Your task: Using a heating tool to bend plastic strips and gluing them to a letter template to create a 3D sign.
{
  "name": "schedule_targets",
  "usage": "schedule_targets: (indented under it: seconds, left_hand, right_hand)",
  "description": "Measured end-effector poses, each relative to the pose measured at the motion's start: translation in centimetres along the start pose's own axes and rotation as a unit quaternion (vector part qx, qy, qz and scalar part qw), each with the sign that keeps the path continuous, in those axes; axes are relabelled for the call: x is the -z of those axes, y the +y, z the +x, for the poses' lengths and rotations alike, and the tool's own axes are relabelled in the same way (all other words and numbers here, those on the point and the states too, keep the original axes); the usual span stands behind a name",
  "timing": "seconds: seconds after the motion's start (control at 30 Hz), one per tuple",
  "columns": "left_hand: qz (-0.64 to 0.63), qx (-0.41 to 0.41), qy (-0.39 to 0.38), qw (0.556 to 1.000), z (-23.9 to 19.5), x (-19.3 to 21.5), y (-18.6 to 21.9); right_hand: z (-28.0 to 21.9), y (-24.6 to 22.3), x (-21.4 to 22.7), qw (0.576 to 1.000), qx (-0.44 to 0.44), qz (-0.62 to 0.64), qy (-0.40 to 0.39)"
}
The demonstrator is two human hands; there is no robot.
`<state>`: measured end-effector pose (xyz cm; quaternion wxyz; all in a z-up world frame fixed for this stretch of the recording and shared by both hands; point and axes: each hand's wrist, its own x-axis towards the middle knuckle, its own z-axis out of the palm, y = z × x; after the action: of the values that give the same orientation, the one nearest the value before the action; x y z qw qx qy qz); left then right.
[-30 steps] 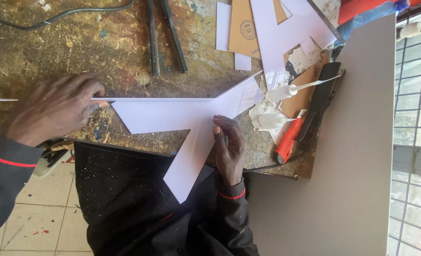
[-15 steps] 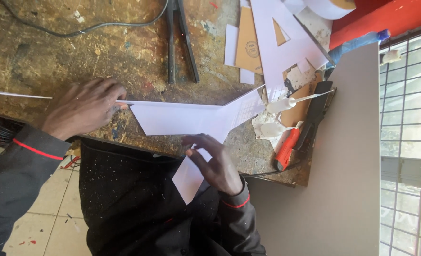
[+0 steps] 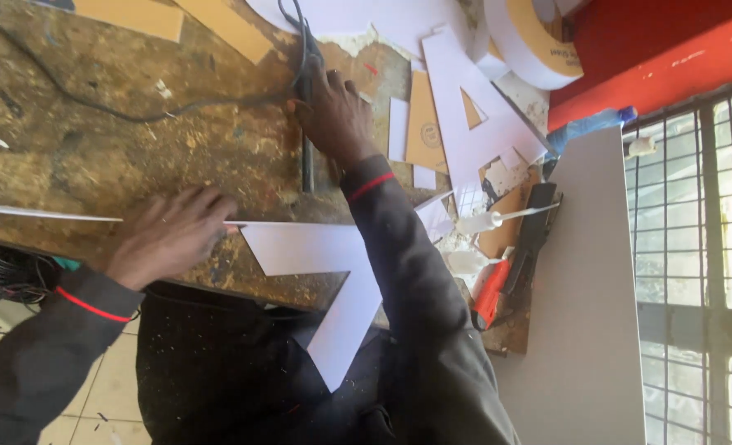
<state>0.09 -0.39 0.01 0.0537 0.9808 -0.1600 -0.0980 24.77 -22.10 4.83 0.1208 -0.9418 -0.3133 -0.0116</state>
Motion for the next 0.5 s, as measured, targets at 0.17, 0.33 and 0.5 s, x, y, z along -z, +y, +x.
schedule_targets:
  seconds: [0.17,0.33,0.5]
  left_hand:
    - [-0.003,-0.038,0.041,0.998,-0.2,0.0,-0.2]
    - [-0.031,0.01,-0.019,0.999,0.2,2.1,0.3]
    - [-0.053,-0.016,-0.03,0.998,0.6,0.1,0.1]
  right_hand:
    - [4.8,2.8,-5.3,0.992,-0.113,-0.05,-0.007]
    - [5.5,5.6,-1.0,0.933,-0.146,0.324,-0.064]
    - [0.2,5.4,9.3,0.817,-0.145,0.557,-0.033]
